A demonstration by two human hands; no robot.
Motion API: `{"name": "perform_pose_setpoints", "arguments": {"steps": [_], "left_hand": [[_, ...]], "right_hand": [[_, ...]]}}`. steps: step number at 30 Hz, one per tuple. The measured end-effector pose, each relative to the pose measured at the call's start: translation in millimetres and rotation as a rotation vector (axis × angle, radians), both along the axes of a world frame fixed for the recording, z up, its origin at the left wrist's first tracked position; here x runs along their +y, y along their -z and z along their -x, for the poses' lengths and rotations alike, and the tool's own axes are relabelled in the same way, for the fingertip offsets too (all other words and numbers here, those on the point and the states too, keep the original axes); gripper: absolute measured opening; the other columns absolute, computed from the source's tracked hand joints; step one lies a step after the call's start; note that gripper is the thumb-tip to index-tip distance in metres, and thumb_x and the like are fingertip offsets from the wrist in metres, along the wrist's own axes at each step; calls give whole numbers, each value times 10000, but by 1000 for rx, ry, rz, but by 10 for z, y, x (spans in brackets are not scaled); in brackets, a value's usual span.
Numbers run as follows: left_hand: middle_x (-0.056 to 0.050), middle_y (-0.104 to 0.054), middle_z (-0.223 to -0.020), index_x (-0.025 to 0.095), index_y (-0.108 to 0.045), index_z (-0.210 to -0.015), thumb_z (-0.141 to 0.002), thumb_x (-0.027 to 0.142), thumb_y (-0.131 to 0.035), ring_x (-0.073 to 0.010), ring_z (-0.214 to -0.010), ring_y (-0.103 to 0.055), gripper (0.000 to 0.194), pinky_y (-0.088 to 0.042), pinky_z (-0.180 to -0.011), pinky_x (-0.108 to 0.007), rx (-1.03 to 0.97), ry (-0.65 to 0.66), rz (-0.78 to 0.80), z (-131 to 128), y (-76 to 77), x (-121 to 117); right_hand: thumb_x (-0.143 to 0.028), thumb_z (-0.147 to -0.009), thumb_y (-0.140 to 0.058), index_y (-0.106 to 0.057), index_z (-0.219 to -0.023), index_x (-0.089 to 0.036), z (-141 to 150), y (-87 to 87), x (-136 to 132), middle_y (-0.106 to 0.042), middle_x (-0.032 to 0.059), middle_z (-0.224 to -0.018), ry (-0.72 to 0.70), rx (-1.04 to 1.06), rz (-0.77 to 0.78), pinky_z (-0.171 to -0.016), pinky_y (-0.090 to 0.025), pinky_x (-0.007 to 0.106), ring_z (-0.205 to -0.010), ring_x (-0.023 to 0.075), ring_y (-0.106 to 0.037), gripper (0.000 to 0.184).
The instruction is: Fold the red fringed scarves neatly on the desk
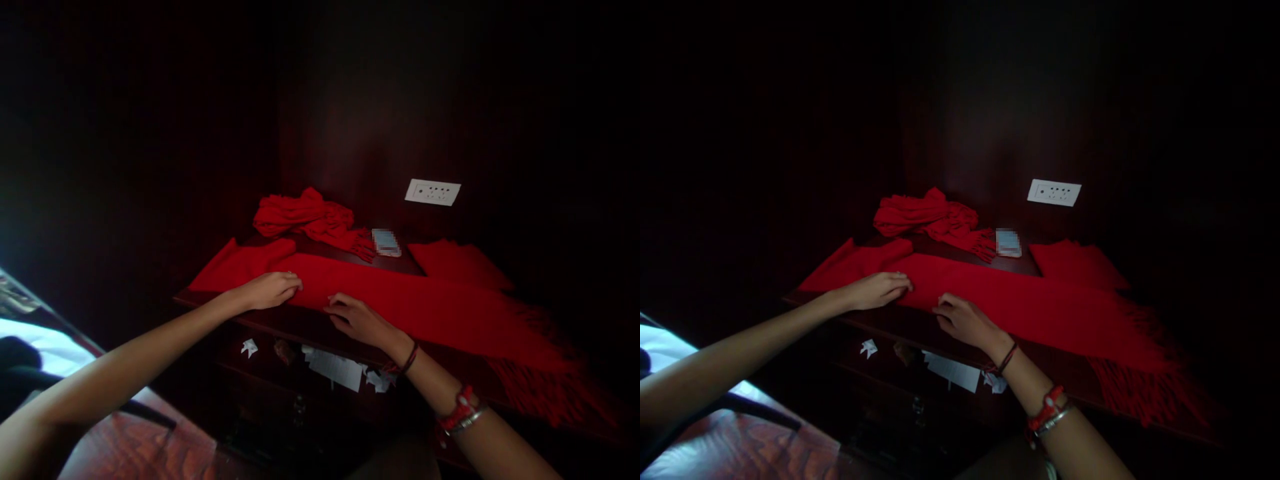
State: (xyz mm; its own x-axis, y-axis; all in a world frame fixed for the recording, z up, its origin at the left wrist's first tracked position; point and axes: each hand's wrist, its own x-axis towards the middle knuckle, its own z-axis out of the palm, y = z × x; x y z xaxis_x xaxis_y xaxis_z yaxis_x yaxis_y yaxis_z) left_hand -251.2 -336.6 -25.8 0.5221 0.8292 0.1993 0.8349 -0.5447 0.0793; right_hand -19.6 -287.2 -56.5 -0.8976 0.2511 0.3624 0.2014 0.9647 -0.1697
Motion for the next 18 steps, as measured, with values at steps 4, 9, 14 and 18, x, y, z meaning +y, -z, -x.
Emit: {"name": "perform_pose_setpoints", "arguments": {"steps": [4,9,14,18], "left_hand": [[-64,-440,-1174,200,-431,-1144,-861,281,-260,-167,-1065,-404,341,-300,-898,-300,18,-105,-76,-290,109,157],[-5,-190,-1366,297,-215,-1280,-862,382,-217,-198,-1245,-121,427,-128,-983,-411,115,-168,105,-299,323,215],[8,-118,-1379,305,-151,-1299,-857,430,-168,-182,-1255,-63,460,-90,-993,-407,138,-189,167,-254,323,211],[16,-101,-1379,295,-149,-1302,-852,445,-164,-183,-1257,-43,475,-71,-995,-413,149,-206,197,-266,311,222]], "right_hand": [[-189,-814,-373,-513,-1089,-181,-40,-11,-69,-490,55,-1035,32,-41,25,-876,-379,252,-974,134,-460,309],[-228,-829,-352,-449,-1166,-151,-176,-21,-126,-448,71,-1163,52,-82,58,-944,-316,272,-1073,145,-398,358],[-314,-858,-276,-455,-1163,-185,-153,-124,-30,-486,51,-1156,113,-45,182,-943,-310,285,-1082,133,-409,376],[-447,-841,-234,-291,-1277,-196,24,-146,57,-284,59,-1327,423,-122,190,-986,-165,430,-1226,208,-190,507]]}}
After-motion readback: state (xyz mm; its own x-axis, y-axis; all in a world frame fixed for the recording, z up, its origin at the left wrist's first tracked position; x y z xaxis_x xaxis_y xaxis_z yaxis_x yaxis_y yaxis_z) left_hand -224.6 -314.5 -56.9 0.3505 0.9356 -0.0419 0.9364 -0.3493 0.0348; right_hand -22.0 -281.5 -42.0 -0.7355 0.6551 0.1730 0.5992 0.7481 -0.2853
